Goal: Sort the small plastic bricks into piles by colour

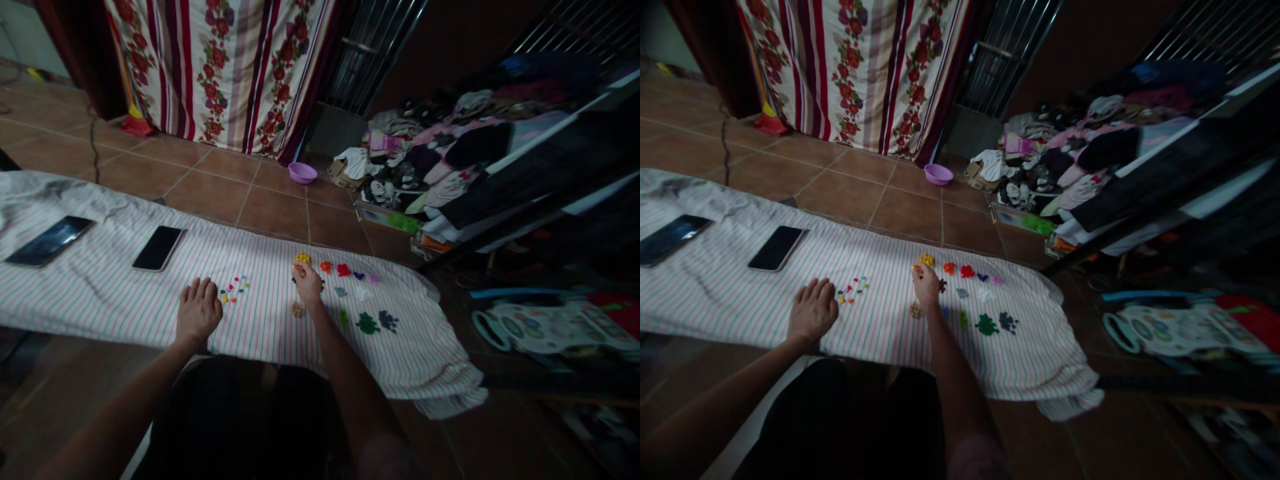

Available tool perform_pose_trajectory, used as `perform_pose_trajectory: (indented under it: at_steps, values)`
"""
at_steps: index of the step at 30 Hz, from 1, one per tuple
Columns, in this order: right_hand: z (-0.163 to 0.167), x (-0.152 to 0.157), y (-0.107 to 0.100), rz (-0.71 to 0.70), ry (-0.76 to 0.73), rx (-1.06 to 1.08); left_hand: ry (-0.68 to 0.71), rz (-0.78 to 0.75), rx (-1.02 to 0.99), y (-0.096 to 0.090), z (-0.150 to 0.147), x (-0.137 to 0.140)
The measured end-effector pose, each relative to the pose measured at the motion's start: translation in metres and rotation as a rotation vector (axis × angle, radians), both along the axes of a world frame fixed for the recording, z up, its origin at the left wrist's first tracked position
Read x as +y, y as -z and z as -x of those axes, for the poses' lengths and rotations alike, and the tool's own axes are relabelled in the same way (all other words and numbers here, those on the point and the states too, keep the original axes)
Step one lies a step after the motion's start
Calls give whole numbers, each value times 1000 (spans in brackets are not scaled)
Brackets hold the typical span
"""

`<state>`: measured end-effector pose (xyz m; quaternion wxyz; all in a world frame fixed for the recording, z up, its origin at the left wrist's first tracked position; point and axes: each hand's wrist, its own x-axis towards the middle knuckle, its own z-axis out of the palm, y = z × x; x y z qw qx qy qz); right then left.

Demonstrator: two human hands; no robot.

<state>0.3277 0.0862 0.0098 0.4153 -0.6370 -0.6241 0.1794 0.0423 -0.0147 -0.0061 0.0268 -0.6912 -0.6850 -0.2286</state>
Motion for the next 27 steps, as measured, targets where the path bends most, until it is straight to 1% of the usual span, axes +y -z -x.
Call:
perform_pose_trajectory:
  at_steps: [4,7,13,17,23,27]
  values:
    - [-9,3,0,-19,32,-102,9,-10,-29,0,0,0]
    - [-18,9,-1,-19,52,-201,5,-19,-6,2,0,0]
    - [-34,30,-9,43,82,-408,7,-1,32,4,1,1]
    - [-38,45,-12,79,116,-517,-8,11,68,1,0,1]
    - [-37,59,-14,99,62,-643,-21,22,98,-2,-1,1]
    - [-36,63,-10,133,48,-694,-15,28,95,-2,-1,1]
